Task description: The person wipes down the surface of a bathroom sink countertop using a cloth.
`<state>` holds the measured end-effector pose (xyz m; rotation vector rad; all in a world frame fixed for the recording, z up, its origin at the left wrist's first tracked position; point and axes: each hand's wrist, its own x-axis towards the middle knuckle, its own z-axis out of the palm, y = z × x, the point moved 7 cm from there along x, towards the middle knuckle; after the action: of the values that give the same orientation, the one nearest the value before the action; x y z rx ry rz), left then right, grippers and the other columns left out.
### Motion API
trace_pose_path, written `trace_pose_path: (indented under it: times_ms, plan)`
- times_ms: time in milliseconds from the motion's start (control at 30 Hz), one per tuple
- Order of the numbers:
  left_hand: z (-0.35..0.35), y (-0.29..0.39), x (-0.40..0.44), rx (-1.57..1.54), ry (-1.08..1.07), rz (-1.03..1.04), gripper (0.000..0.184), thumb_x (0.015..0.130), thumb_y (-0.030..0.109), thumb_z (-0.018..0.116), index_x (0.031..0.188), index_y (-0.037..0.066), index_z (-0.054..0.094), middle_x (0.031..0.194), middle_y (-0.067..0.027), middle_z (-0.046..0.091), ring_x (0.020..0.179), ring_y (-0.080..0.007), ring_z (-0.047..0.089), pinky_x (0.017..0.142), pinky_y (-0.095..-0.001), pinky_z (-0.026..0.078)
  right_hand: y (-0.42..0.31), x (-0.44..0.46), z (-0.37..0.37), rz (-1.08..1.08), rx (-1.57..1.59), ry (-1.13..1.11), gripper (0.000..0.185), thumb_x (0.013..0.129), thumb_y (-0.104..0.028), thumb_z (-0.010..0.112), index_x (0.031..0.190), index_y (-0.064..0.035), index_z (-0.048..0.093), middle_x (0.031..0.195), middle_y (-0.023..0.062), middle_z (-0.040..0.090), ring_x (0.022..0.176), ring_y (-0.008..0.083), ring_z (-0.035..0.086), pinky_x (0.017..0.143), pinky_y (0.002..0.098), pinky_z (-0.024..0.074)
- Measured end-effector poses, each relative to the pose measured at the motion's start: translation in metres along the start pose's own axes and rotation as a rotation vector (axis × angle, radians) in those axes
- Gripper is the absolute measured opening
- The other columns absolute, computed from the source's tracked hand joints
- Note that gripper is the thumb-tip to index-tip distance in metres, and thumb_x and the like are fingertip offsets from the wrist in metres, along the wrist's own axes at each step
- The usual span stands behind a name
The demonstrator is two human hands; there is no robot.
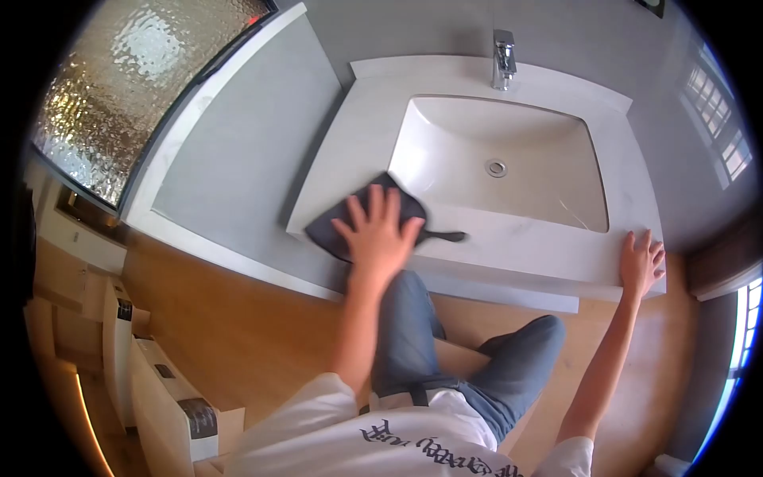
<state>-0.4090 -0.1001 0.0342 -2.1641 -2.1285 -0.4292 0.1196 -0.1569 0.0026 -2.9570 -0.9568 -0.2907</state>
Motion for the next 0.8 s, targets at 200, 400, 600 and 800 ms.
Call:
trace_pose_path:
  times_ms: [200, 400, 600, 800]
  plan:
    - [0.012, 0.107, -0.021, -0.227, 0.162, 0.388, 0.065, 0.090, 0.050, 0.056, 0.141, 0.011, 0.045, 0.148, -0.0144, 0.039, 0.135, -0.0485, 0.031, 0.097, -0.0768, 0.023, 0.003, -0.003, -0.002, -0.017, 0.052, 0.012, 0.068, 0.093, -0.062, 0.036, 0.150, -0.0250, 0.033, 0.158, 0.0142, 0.025, 0.147, 0.0290, 0.018, 0.115, 0.0563, 0.0167]
    - [-0.001, 0.045, -0.028, -0.256, 0.120, 0.429, 0.065, 0.087, 0.047, 0.062, 0.141, 0.015, 0.047, 0.150, -0.0138, 0.039, 0.139, -0.0348, 0.034, 0.108, -0.0645, 0.024, 0.003, -0.004, -0.005, -0.027, 0.051, 0.014, 0.068, 0.093, -0.063, 0.037, 0.150, -0.0259, 0.034, 0.158, 0.0120, 0.026, 0.147, 0.0275, 0.019, 0.115, 0.0551, 0.0159]
    - [-0.008, -0.084, 0.005, -0.126, 0.039, 0.155, 0.056, 0.094, 0.043, 0.054, 0.144, 0.020, 0.044, 0.154, -0.0096, 0.034, 0.143, -0.0325, 0.028, 0.112, -0.0599, 0.019, 0.004, -0.004, -0.004, -0.031, 0.056, 0.021, 0.068, 0.093, -0.063, 0.037, 0.149, -0.0256, 0.034, 0.158, 0.0116, 0.026, 0.147, 0.0275, 0.020, 0.115, 0.0548, 0.0156]
    - [-0.038, -0.090, -0.007, -0.159, 0.214, -0.167, 0.056, 0.094, 0.048, 0.052, 0.134, 0.009, 0.053, 0.139, -0.0198, 0.049, 0.132, -0.0408, 0.042, 0.109, -0.0611, 0.027, 0.003, -0.005, -0.005, -0.022, 0.060, 0.032, 0.067, 0.093, -0.061, 0.038, 0.149, -0.0250, 0.035, 0.157, 0.0117, 0.026, 0.147, 0.0274, 0.020, 0.115, 0.0550, 0.0161]
